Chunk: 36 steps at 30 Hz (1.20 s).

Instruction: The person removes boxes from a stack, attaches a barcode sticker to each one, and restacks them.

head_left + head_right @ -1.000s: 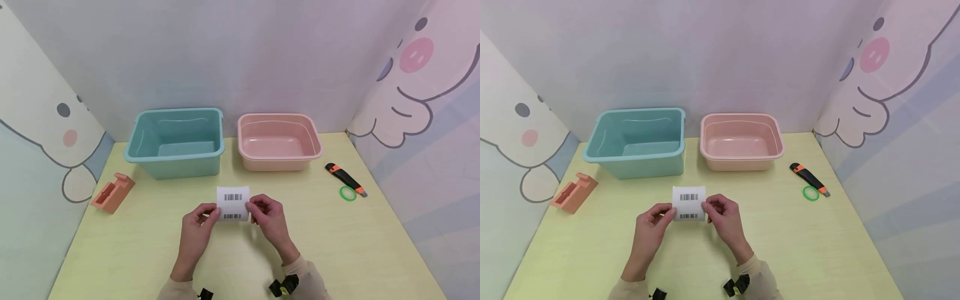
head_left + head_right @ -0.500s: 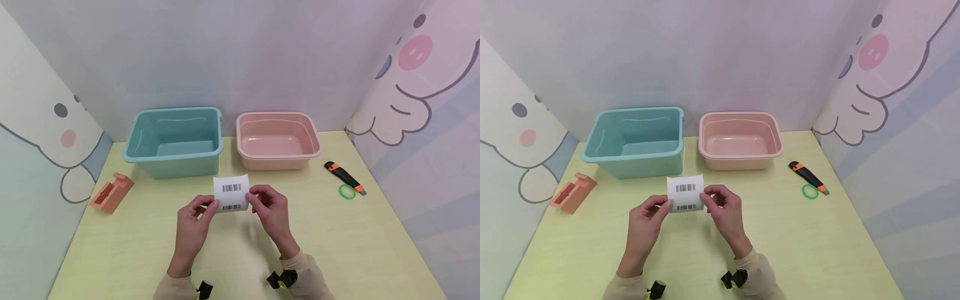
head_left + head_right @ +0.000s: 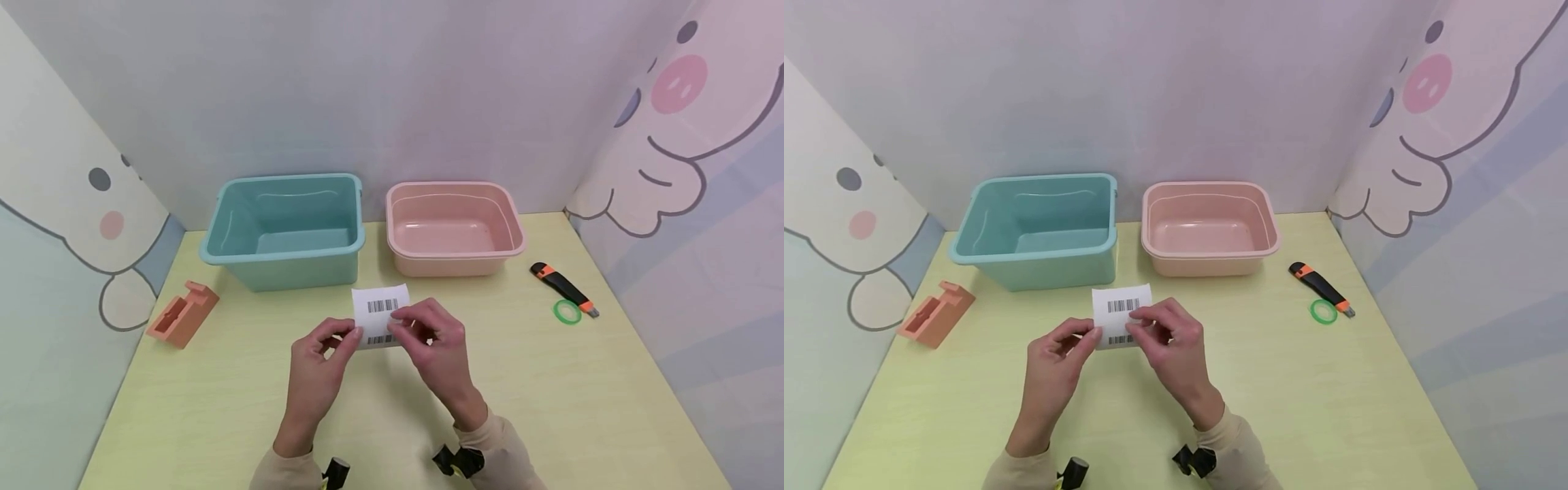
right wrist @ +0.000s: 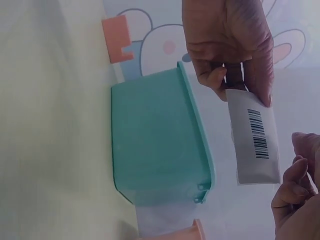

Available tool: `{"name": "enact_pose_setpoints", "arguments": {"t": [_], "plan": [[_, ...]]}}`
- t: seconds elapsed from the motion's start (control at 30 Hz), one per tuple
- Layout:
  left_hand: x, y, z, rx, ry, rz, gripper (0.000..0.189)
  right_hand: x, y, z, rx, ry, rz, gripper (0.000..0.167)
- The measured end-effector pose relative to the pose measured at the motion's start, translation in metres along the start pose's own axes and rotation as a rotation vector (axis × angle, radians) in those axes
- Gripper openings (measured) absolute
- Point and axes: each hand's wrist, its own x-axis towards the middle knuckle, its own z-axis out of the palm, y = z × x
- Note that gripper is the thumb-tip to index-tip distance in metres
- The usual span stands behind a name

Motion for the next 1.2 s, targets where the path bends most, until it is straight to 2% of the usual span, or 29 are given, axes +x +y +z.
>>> {"name": "enact_pose_setpoints", "arguments": {"t": [0.2,0.43,0.73,1.0,1.2], "plan": [[-0.001,0.003,-0.0005,-0.006,-0.01,0.007,0.006,0.0017,-0.0034,0.0047,-0.008,-0.059,-0.123,0.019],[-0.0009,0.0063,-0.0024,-0.002,-0.019,0.017,0.007,0.0023,-0.0042,0.0068,-0.115,-0.093,-0.232,0.02],[-0.0002,0.0047,-0.0031,0.015,-0.02,0.023,0.007,0.003,-0.0057,0.0078,-0.132,-0.104,-0.278,0.024],[-0.0011,0.003,-0.0027,0.044,-0.02,0.013,0.008,0.0022,-0.0098,0.0076,-0.148,-0.144,-0.22,0.02],[-0.0022,0.0018,-0.0006,0.049,-0.052,0.029,0.007,0.0017,-0.0073,0.0087,-0.17,-0.162,-0.23,0.021]]}}
